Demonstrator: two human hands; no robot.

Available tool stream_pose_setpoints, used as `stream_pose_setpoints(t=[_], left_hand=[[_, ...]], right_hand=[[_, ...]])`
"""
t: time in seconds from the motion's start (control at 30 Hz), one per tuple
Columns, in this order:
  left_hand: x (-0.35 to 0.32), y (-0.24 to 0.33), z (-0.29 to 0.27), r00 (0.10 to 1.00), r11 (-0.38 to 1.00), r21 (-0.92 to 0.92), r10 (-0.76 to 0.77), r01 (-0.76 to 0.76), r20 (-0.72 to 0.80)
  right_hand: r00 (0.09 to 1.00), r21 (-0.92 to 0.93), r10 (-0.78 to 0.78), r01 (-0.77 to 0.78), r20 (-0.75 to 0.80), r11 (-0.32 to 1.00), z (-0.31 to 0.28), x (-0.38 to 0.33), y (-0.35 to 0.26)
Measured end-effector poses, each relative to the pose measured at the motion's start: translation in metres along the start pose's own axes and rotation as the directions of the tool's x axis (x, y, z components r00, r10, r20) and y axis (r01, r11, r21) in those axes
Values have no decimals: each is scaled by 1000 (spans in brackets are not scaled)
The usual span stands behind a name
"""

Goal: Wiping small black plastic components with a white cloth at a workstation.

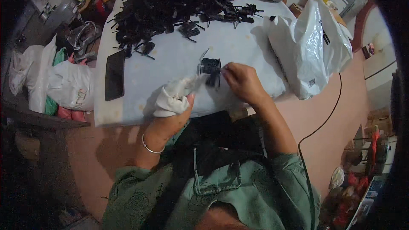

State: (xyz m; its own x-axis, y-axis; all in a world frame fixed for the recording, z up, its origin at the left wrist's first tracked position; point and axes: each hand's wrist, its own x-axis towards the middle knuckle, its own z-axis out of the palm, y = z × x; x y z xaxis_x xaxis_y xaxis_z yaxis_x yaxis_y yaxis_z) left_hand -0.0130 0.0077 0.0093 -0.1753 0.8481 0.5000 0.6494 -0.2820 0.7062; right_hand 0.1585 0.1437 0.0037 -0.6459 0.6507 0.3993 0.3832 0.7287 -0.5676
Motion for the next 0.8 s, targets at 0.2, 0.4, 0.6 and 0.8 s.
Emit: stream_pose_setpoints(t=[0.2, 0.4, 0.6, 0.8], left_hand=[[12, 30, -13, 763, 938, -158, 343, -308, 548], [6, 37, -4, 621, 912, -368, 398, -183, 676], [-1, 46, -8, 789, 694, -408, -403, 594, 463], [-8, 26, 25, 913, 724, -562, -366, 400, 179]], right_hand=[[853, 383, 9, -243, 521, 891, -20, -28, -27], [722, 730, -285, -427, 631, 533, 0, -49, -31], [966, 503, 176, -249, 188, 827, -16, -54, -44], [926, 153, -346, 367, -149, 917, 8, -50, -69]])
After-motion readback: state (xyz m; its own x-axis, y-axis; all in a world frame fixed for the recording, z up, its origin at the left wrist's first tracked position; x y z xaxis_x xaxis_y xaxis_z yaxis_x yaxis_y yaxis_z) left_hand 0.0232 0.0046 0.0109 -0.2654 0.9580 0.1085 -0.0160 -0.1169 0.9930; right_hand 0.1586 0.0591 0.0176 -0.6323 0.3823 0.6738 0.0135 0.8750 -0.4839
